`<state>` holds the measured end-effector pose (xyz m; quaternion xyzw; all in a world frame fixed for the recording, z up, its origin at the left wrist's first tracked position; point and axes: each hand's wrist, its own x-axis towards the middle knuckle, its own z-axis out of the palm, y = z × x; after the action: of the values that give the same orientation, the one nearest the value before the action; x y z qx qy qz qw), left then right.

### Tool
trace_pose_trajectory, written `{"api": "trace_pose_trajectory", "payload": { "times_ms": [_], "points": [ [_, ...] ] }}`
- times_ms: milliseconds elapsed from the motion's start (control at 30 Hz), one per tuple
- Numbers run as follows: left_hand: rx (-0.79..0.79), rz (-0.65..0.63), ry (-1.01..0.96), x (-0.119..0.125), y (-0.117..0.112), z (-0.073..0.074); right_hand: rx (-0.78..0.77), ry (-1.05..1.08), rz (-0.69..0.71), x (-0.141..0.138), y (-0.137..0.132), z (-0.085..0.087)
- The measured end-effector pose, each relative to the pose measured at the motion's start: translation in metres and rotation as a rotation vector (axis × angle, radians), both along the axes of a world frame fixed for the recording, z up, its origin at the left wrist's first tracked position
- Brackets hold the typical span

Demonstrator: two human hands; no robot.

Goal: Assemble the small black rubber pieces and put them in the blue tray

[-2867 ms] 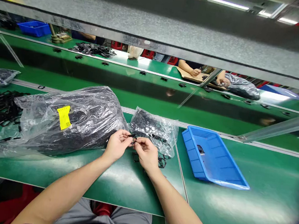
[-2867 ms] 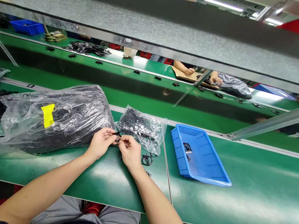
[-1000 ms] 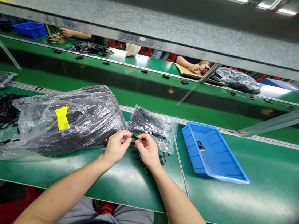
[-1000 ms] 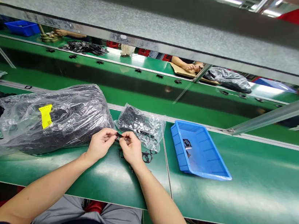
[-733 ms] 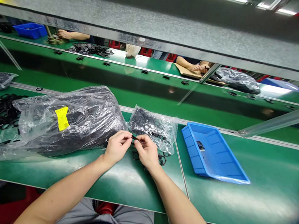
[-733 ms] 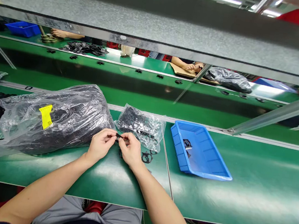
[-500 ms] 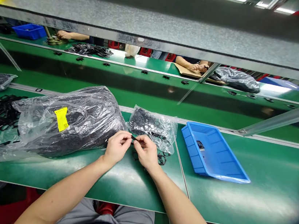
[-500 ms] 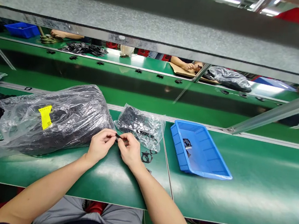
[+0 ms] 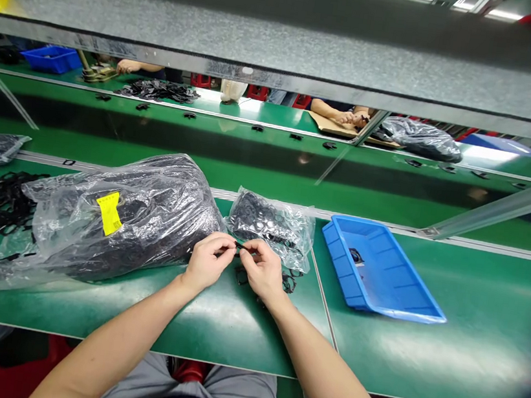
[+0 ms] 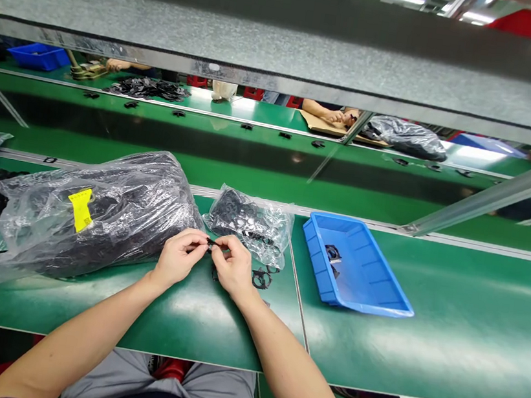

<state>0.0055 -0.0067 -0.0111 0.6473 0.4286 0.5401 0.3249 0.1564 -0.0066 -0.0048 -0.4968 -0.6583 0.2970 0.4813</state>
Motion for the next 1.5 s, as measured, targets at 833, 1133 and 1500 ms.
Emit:
{"api": "trace_pose_trajectory", "payload": {
  "times_ms": [833,1133,1500],
  "points": [
    [-0.388,-0.048,-0.381,0.003,0.006,-0.002,-0.393,0.489,0.183,0.000,0.006,-0.003],
    [-0.270,-0.014,-0.157,-0.001,0.007,-0.004,-0.248,0.283,0.113,0.003,0.007,-0.005],
    [-0.374,-0.020,-0.289,0.004,0.004,-0.004,-0.302,0.449,0.094,-0.002,0.009,-0.010]
  ]
}}
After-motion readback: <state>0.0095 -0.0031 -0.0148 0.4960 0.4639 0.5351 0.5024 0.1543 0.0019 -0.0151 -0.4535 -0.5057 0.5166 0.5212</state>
